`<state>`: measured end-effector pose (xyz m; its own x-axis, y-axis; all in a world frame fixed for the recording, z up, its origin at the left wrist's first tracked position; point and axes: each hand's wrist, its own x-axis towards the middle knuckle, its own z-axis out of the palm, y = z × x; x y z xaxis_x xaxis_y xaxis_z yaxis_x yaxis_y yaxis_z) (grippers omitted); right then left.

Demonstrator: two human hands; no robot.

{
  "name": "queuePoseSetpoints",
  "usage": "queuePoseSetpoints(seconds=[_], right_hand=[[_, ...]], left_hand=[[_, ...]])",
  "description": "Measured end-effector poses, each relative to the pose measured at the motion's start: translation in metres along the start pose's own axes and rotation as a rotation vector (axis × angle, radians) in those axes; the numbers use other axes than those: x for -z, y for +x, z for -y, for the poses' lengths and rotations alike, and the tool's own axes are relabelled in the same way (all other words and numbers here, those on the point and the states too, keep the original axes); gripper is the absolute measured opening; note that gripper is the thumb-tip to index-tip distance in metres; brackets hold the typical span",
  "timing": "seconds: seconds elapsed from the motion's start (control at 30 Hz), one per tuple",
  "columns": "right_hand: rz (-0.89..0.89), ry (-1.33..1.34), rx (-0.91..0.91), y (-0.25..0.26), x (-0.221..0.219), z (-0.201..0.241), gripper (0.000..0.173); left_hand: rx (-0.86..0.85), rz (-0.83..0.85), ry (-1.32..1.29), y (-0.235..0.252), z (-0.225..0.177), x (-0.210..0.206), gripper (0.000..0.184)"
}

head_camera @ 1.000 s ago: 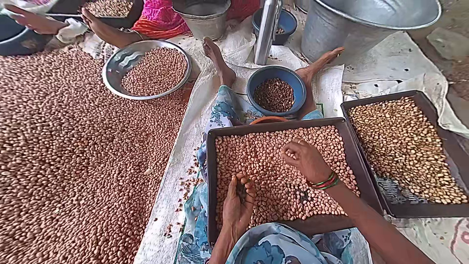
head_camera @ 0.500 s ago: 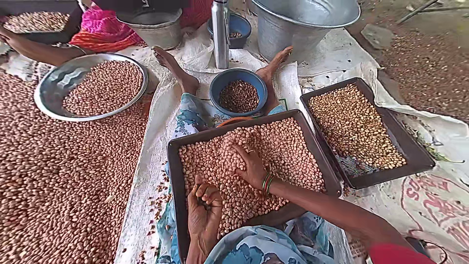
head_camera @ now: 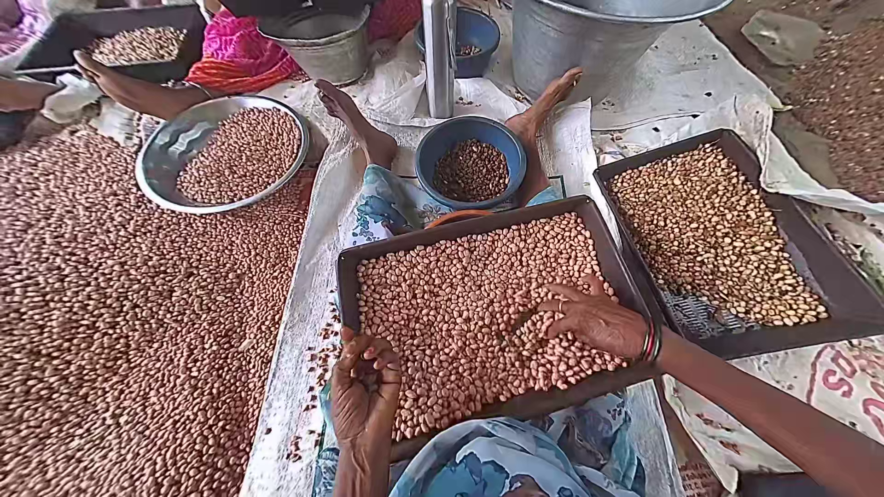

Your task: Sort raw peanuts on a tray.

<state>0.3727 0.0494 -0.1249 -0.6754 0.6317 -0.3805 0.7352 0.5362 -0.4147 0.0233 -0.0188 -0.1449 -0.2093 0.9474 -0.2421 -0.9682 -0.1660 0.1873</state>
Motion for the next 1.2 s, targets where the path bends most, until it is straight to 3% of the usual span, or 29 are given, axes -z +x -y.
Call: queuePoseSetpoints(seconds=[0.07,0.1,0.17,0.23,0.3,0.37,0.47,0.53,0.6,0.67,0.73,0.87,0.9,0.97,1.07,1.13,1.2], right_hand=[[-0.046,-0.074,-0.249,-0.006,0.02,-0.004,0.03],[-0.169,-0.079,-0.259,-0.004,0.021,-0.004,0.023],[-0.487,-0.027,-0.121,0.017,0.011,-0.002,0.014],[-0.635,0.08,-0.033,0.05,-0.001,0.01,0.017],[-0.606,0.074,-0.023,0.081,-0.016,0.017,0.024],[-0.539,-0.011,-0.05,0.093,-0.022,0.017,0.02],[-0.665,-0.046,-0.197,0.062,0.007,0.013,0.015],[-0.824,-0.115,-0.429,0.024,0.036,0.003,0.029],[-0.851,-0.093,-0.553,-0.009,0.049,-0.008,0.037],[-0.829,0.034,-0.427,-0.021,0.036,-0.009,0.02],[-0.685,0.218,-0.345,-0.012,0.011,0.004,0.013],[-0.021,0.248,-0.644,0.046,-0.003,0.071,0.041],[0.053,0.223,-0.667,0.064,-0.008,0.091,0.047],[0.047,0.274,-0.545,0.087,-0.02,0.125,0.058],[-0.063,0.521,-0.099,0.094,-0.036,0.152,0.069],[-0.108,0.669,0.075,0.087,-0.036,0.149,0.061],[-0.208,0.653,0.011,0.069,-0.025,0.126,0.039]], left_hand=[[-0.003,-0.057,0.048,0.0,0.004,-0.002,0.031],[0.002,-0.081,0.063,0.0,0.007,-0.003,0.032],[0.044,-0.106,0.042,0.0,0.013,-0.004,0.038],[0.09,-0.13,0.033,0.0,0.02,-0.003,0.04],[0.116,-0.135,0.024,-0.001,0.024,0.0,0.039],[0.146,-0.132,-0.023,-0.001,0.025,0.009,0.036],[0.159,-0.152,-0.038,-0.002,0.025,0.016,0.037],[0.157,-0.145,-0.045,-0.002,0.026,0.016,0.034],[0.167,-0.124,-0.055,0.0,0.025,0.016,0.032],[0.183,-0.114,-0.046,0.002,0.026,0.012,0.032],[0.202,-0.097,-0.031,0.003,0.027,0.011,0.033],[0.212,-0.077,-0.067,-0.001,0.023,0.013,0.029],[0.206,-0.08,-0.069,-0.003,0.022,0.013,0.029],[0.201,-0.069,-0.075,-0.004,0.019,0.013,0.03],[0.166,-0.048,-0.068,-0.006,0.013,0.01,0.031],[0.124,-0.006,-0.054,-0.006,0.003,0.008,0.031],[0.08,0.028,-0.033,-0.008,-0.009,0.007,0.029]])
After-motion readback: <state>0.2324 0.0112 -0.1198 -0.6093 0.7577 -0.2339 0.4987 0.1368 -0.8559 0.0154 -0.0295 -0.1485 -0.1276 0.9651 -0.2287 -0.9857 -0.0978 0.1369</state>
